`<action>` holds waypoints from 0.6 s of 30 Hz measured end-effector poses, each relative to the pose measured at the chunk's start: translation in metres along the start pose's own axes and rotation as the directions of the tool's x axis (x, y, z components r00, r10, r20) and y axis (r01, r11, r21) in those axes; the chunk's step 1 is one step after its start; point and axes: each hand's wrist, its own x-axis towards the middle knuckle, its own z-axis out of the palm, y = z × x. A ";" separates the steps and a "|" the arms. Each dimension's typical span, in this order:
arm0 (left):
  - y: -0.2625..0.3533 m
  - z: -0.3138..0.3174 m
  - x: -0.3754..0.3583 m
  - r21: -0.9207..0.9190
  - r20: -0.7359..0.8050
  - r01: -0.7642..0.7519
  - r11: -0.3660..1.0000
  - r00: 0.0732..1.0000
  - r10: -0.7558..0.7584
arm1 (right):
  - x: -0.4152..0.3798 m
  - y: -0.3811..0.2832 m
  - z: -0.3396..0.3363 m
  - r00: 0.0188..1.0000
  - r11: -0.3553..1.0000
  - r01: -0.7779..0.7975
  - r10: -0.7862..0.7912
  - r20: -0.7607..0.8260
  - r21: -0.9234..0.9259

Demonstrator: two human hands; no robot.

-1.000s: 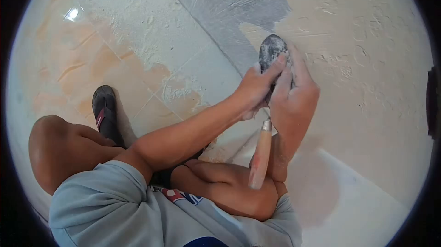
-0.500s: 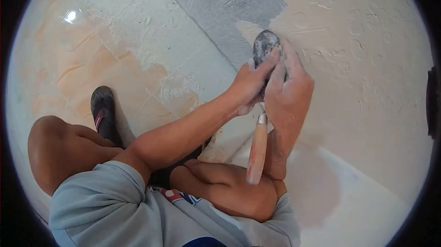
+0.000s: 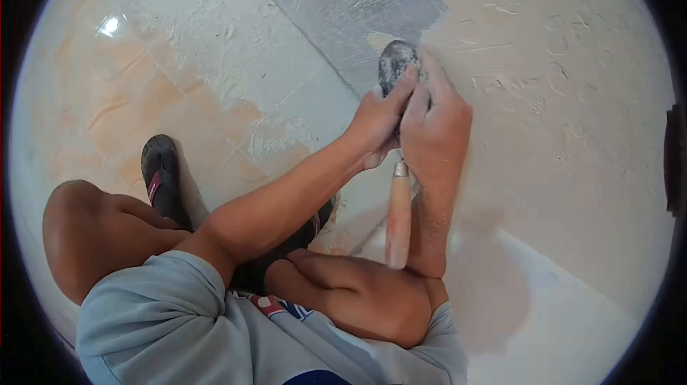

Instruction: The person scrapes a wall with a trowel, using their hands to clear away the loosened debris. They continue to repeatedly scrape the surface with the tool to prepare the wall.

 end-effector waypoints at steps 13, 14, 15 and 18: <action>-0.002 0.010 -0.003 0.028 0.016 -0.015 0.999 1.000 0.014 | -0.002 0.002 -0.006 0.999 0.997 -0.017 0.020 -0.042 0.072; -0.002 0.013 -0.004 -0.019 0.004 -0.055 0.998 0.998 0.055 | -0.001 -0.001 -0.008 0.998 0.997 -0.012 0.016 -0.056 0.078; 0.000 0.001 0.002 -0.018 -0.039 0.029 0.999 0.999 -0.030 | 0.005 -0.006 -0.002 0.997 0.997 -0.076 0.076 0.028 -0.023; 0.005 -0.016 0.009 -0.072 0.054 0.005 0.997 0.999 -0.001 | 0.010 0.006 0.018 0.999 0.999 0.046 -0.045 0.024 -0.030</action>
